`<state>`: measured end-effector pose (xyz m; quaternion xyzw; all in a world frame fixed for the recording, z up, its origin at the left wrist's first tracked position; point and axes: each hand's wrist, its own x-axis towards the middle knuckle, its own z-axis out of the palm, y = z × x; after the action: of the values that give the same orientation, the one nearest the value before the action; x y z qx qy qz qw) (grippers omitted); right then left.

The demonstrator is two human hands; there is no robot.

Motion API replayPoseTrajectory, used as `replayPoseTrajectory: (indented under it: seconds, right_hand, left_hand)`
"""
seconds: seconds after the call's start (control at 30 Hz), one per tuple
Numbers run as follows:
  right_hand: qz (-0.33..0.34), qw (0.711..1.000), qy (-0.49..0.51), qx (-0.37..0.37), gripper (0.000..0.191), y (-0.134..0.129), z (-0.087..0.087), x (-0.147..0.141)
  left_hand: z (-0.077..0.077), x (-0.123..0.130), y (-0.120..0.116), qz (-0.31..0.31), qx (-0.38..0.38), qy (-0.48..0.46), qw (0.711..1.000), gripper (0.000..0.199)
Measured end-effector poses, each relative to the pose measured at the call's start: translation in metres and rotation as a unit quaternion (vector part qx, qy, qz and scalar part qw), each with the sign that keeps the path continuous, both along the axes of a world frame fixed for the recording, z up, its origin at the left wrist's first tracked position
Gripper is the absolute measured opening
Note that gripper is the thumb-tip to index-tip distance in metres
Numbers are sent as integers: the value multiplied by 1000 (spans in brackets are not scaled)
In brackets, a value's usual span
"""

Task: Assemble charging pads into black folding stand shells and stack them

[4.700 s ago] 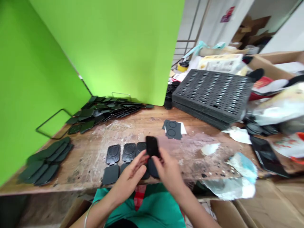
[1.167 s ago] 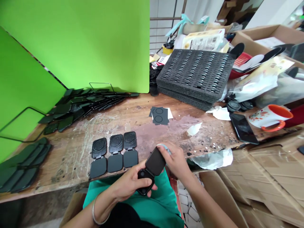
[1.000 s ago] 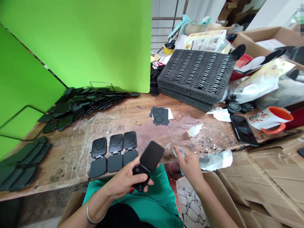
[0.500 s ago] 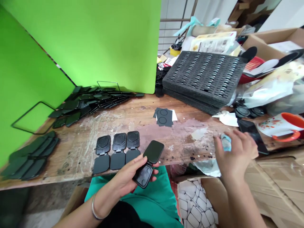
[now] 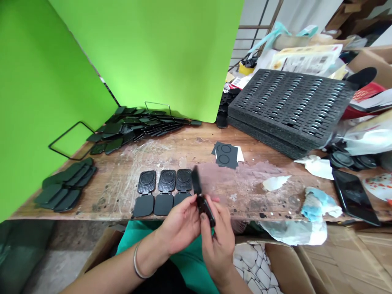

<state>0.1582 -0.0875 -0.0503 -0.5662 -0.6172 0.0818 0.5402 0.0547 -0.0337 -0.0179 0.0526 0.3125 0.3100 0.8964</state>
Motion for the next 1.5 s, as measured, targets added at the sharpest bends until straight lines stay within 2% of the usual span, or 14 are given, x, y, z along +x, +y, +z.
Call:
replayPoseTrajectory:
  seconds: [0.07,0.13,0.17,0.23,0.3,0.33,0.4,0.47,0.53,0.73,0.9,1.03,1.3,1.5]
  right_hand:
    - [22,999,4,31,49,9,5,4]
    - [27,996,-53,73,56,21,6,14]
    - [30,991,-96,87,60,27,4,20]
    - [60,977,-185,85,65,39,-4,30]
    - [99,961,-251,66,65,47,-16,36]
    - [113,953,-274,60,64,49,-22,37]
    - [134,940,-310,53,59,50,-32,35]
    - [148,933,-325,46,50,49,-38,31]
    - [160,933,-321,34,47,47,-40,28]
    - [147,950,-274,-9,34,62,-36,34]
    - [153,932,-321,-70,48,98,-35,34]
    - [154,911,-366,-115,60,110,-45,29]
    - [181,898,-383,-121,61,104,-53,26]
    - [193,901,-379,-90,65,105,-59,26]
  left_hand:
    - [-1,-16,0,-33,100,55,993,35]
    - [-2,-34,2,-74,257,193,944,36]
    - [-3,-42,3,-89,355,283,886,35]
    - [-5,-56,10,-90,533,454,708,29]
    - [-11,-64,20,-84,634,562,525,29]
    - [-15,-66,26,-88,656,596,455,31]
    - [-24,-67,37,-112,670,638,362,43]
    - [-32,-69,46,-140,670,657,317,53]
    - [-38,-71,51,-162,665,664,302,54]
    - [-41,-74,56,-208,646,669,303,57]
    - [-44,-74,56,-189,654,665,306,57]
    - [-46,-74,56,-190,651,666,310,58]
    - [-40,-72,55,-199,640,656,347,58]
    - [-35,-76,54,-204,630,632,401,59]
